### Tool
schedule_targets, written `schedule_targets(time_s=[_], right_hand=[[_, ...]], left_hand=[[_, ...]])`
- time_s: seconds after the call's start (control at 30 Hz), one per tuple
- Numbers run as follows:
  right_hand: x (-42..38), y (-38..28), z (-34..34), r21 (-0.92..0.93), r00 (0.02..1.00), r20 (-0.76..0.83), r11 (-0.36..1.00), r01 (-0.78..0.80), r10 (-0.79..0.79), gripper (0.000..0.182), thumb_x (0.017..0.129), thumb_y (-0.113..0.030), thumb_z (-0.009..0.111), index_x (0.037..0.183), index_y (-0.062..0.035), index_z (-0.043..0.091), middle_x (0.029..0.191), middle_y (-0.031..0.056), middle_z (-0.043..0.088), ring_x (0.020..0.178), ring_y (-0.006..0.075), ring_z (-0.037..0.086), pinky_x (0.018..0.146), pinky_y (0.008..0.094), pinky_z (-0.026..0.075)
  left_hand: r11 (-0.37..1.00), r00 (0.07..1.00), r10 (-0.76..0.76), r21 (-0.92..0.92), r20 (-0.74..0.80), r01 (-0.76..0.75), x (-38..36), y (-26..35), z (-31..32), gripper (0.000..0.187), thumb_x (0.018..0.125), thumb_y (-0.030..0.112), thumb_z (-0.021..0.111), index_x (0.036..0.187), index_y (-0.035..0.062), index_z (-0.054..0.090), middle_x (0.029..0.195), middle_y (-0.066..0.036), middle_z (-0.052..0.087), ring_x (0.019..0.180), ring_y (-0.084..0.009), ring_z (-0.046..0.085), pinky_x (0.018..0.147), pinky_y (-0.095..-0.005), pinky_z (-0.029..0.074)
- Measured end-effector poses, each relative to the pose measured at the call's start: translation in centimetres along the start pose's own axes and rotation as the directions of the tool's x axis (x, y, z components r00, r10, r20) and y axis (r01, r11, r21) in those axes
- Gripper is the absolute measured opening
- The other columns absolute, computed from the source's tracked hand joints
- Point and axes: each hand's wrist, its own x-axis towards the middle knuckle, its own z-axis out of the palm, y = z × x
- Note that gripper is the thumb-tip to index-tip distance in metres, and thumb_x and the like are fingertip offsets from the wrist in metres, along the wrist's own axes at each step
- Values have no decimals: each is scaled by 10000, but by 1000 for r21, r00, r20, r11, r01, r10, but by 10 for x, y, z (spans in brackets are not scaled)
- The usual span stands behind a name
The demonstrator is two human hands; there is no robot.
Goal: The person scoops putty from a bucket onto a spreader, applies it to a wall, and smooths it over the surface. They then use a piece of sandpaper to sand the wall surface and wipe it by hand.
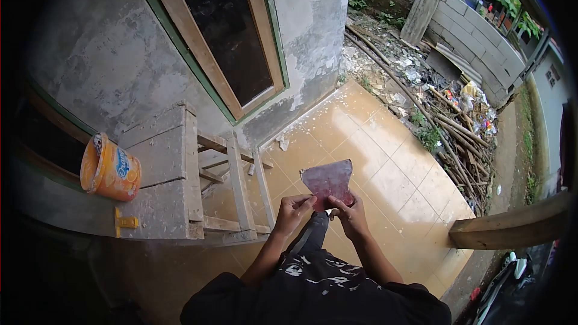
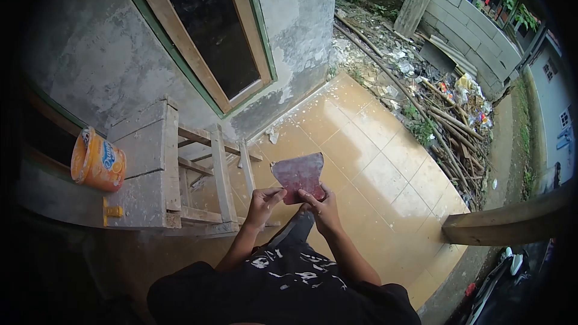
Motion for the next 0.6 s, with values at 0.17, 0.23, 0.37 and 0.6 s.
schedule_targets(time_s=[0.17,0.23,0.37,0.6], right_hand=[[74,-43,-33,-84,999,-33,996,32,-35,338,866,-56,731,1142,46,564,907,119,690,687,139,660,520,263,498],[113,-68,-45,-140,999,-16,989,37,-40,355,872,-62,727,1158,50,550,922,130,693,694,147,663,513,263,499],[179,-110,-42,-249,999,-5,967,45,-48,434,894,-78,707,1240,46,476,929,137,695,722,165,672,472,251,484],[260,-140,-40,-851,756,302,192,488,-581,681,745,-174,814,1309,-37,460,1346,180,462,1168,336,513,906,456,471]], left_hand=[[996,999,-20,-82,43,24,90,-4,38,229,906,145,716,956,-78,726,825,-25,714,727,-49,595,647,-204,459],[998,999,-12,-68,46,16,132,4,55,218,901,135,719,951,-78,726,819,-24,715,717,-48,595,636,-199,455],[1000,1000,-16,-22,-10,16,200,12,65,143,884,100,730,864,-41,730,743,20,664,660,-22,537,581,-197,403],[995,982,56,94,-180,-39,285,30,58,195,892,99,721,940,-90,718,770,-23,695,681,-40,598,599,-190,471]])
